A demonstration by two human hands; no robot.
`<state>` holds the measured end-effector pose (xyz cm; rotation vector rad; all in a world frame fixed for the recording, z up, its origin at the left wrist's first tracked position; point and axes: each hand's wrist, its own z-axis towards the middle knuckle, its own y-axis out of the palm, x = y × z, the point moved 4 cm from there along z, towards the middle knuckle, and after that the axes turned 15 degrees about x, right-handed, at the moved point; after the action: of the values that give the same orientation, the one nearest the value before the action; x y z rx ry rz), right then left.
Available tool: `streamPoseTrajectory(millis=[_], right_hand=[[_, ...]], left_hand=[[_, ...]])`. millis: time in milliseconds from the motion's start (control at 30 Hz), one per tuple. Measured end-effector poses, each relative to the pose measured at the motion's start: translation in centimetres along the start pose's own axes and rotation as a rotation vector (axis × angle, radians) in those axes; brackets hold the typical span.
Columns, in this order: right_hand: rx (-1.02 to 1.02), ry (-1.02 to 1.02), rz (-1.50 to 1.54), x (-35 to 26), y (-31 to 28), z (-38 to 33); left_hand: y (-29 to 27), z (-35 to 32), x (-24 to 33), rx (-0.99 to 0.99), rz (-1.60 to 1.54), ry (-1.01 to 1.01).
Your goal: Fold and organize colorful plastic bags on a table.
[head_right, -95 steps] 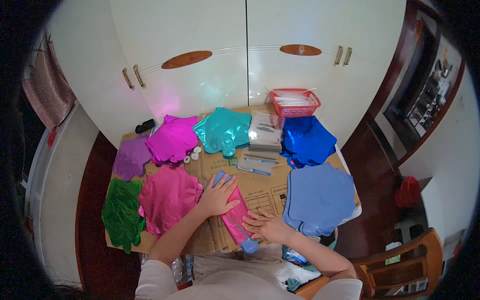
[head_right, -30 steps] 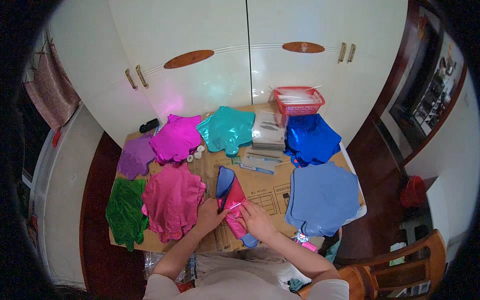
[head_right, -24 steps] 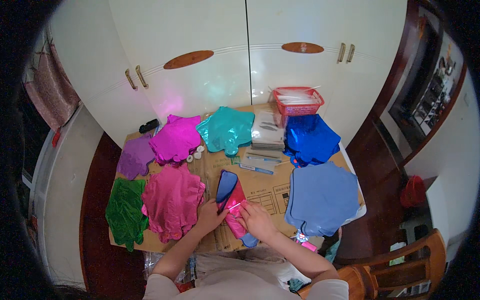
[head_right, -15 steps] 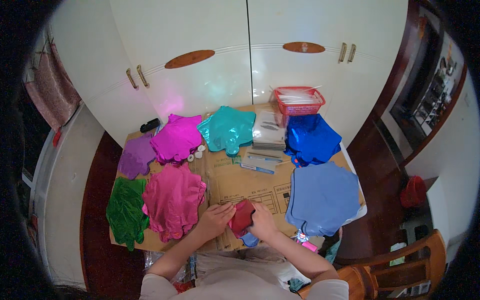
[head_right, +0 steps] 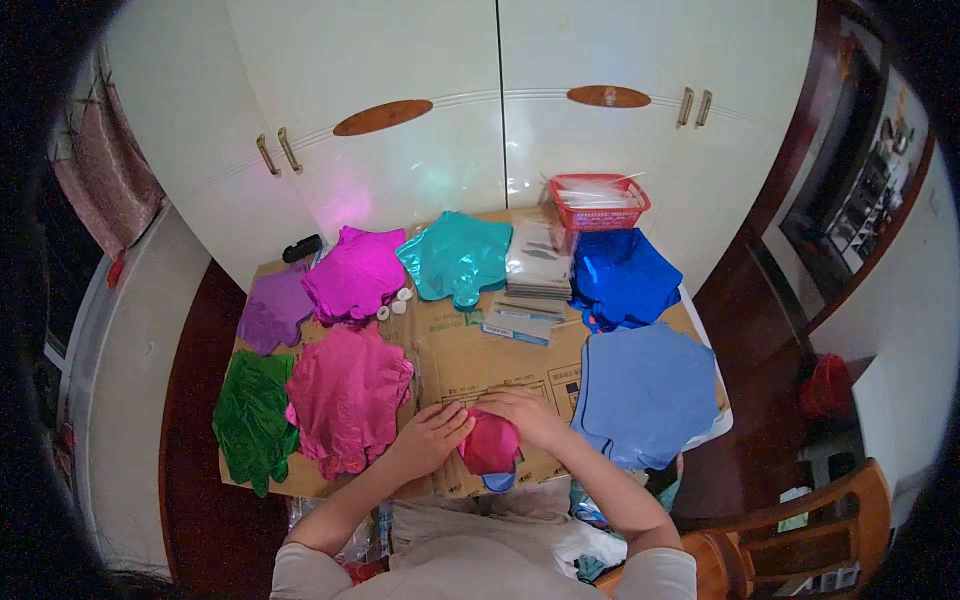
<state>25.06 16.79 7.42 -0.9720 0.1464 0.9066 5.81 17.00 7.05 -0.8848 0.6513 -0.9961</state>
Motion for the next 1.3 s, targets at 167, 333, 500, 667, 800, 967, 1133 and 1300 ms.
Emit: streamPoseTrajectory(millis=[167, 333, 500, 667, 800, 967, 1133, 1300], right_hand=[[-0.031, -0.164, -0.130, 0.5, 0.9, -1.3], [-0.042, -0.196, -0.191, 0.4, 1.1, -1.4], [-0.205, -0.235, -0.297, -0.6, 0.1, -2.0], [-0.371, -0.249, -0.227, -3.0, -1.4, -3.9], [-0.361, -0.230, -0.241, -3.6, -1.2, -5.0], [-0.289, -0.187, -0.198, -5.2, -1.4, -6.2], [-0.223, -0.262, -0.246, -6.3, -0.6, -8.7], [-0.140, -0.134, -0.023, -6.7, -2.4, -7.6]], left_hand=[[-0.3, -0.1, -0.3, 0.008, -0.028, 0.006], [-1.1, -0.1, 0.0, -0.028, -0.045, -0.017], [-0.8, -0.4, 0.1, -0.041, -0.029, -0.001], [-0.9, -0.4, 0.0, -0.050, -0.017, 0.011], [-1.4, -0.3, 0.3, -0.054, -0.079, -0.032], [-3.2, -0.9, 3.1, -0.100, -0.163, -0.043], [-2.8, -4.2, 7.3, 0.067, -0.072, 0.110], [-3.4, -4.2, 7.4, 0.285, -0.268, -0.099]])
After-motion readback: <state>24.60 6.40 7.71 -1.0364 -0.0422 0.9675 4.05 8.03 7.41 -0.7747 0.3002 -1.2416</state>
